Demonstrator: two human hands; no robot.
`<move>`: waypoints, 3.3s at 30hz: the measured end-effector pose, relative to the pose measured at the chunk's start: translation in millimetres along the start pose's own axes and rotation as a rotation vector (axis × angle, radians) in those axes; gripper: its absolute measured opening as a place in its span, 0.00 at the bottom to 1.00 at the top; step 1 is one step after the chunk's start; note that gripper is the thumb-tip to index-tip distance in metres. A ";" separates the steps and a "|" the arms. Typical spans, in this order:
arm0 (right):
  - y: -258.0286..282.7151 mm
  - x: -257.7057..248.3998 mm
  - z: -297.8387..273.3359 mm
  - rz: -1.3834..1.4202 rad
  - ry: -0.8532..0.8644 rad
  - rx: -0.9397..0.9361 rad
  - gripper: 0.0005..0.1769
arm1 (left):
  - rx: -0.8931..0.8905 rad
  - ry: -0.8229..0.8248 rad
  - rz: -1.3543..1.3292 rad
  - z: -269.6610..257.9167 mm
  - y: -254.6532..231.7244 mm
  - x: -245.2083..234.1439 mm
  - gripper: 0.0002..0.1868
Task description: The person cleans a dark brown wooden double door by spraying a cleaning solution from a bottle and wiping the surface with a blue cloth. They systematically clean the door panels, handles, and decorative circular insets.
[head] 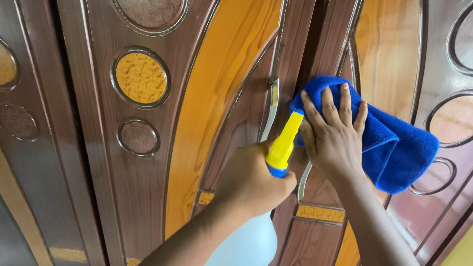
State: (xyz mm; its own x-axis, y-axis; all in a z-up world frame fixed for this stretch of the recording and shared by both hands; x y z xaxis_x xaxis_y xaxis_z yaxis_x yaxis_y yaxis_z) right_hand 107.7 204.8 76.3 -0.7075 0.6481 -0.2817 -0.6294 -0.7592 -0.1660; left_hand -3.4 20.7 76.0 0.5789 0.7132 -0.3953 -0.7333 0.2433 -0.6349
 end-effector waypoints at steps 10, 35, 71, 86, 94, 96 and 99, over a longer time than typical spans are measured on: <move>4.5 3.6 25.0 -0.103 -0.026 0.087 0.37 | -0.006 0.031 -0.006 22.9 -13.4 -3.8 0.11; -5.2 -21.9 63.5 -0.112 -0.194 0.073 0.23 | -0.075 0.049 -0.099 43.7 -49.5 -25.6 0.06; -24.4 -6.1 63.1 -0.162 -0.132 0.039 0.36 | -0.016 0.053 -0.109 64.4 -61.7 -32.0 0.06; -41.3 -22.3 132.2 -0.182 -0.219 -0.014 0.35 | 0.018 0.016 -0.153 80.5 -69.9 -36.8 0.06; -52.6 -30.0 165.4 -0.199 -0.220 -0.029 0.36 | -0.002 0.006 -0.074 89.4 -76.2 -37.9 0.07; -55.4 -31.6 173.5 -0.196 -0.220 -0.026 0.37 | -0.008 0.002 -0.078 90.0 -79.9 -37.8 0.07; -60.0 -34.1 183.5 -0.201 -0.229 -0.038 0.36 | -0.019 -0.001 -0.119 90.6 -86.7 -37.2 0.07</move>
State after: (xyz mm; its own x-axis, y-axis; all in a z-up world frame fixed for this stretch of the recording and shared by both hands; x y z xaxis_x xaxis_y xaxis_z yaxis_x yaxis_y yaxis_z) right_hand 110.6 239.2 269.2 -0.6271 0.7787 -0.0204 -0.7544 -0.6136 -0.2332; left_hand 6.3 32.7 205.9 0.6613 0.6806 -0.3154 -0.6522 0.3140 -0.6900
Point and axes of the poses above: each hand's wrist, its own z-axis towards the middle knuckle, its own x-axis out of the palm, y = z × x, the point moved 2 cm from there along z, towards the middle knuckle, and after that the axes turned 6 degrees about -y, right-handed, at the moved point
